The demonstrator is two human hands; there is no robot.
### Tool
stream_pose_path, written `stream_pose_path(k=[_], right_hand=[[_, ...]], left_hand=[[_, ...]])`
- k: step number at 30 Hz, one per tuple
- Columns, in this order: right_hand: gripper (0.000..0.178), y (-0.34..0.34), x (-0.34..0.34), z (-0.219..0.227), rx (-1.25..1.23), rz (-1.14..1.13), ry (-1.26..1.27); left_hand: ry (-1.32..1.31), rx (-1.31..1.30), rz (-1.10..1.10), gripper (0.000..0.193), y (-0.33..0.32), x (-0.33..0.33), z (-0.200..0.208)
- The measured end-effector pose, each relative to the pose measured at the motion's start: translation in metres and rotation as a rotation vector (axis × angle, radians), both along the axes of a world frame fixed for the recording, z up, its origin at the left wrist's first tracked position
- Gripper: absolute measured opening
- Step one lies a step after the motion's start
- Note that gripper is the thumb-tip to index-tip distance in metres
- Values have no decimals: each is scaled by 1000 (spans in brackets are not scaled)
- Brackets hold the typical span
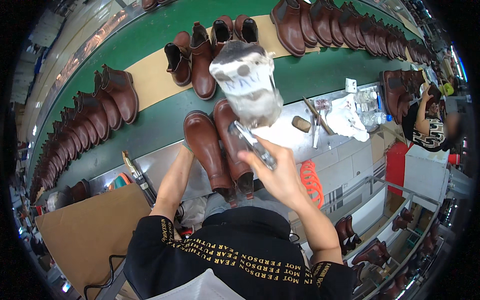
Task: Cleaning and inspecting brown leather chelsea boots on a factory assembly line.
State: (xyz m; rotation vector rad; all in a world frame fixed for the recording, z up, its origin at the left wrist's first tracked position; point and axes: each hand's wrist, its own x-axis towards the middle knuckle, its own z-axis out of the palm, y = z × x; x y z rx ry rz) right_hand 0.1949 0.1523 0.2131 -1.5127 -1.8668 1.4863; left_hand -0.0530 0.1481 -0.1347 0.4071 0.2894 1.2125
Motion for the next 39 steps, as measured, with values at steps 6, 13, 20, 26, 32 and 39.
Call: stream_pose_path(k=[6, 13, 20, 26, 32, 39], right_hand=[[26, 4, 23, 0, 50, -146, -63], [29, 32, -5, -21, 7, -84, 25], [29, -6, 22, -21, -78, -125, 107], [31, 3, 23, -35, 2, -235, -33], [30, 17, -1, -30, -95, -119, 103], [30, 41, 61, -155, -35, -221, 43]], left_hand=[[-40, -17, 21, 48, 2, -3, 6], [-104, -31, -22, 50, 7, -1, 11], [-163, -58, 18, 52, 19, -9, 15], [-204, -59, 5, 54, 18, -8, 23], [-254, -85, -31, 56, 16, 3, 29], [-300, -101, 7, 58, 13, -8, 37]])
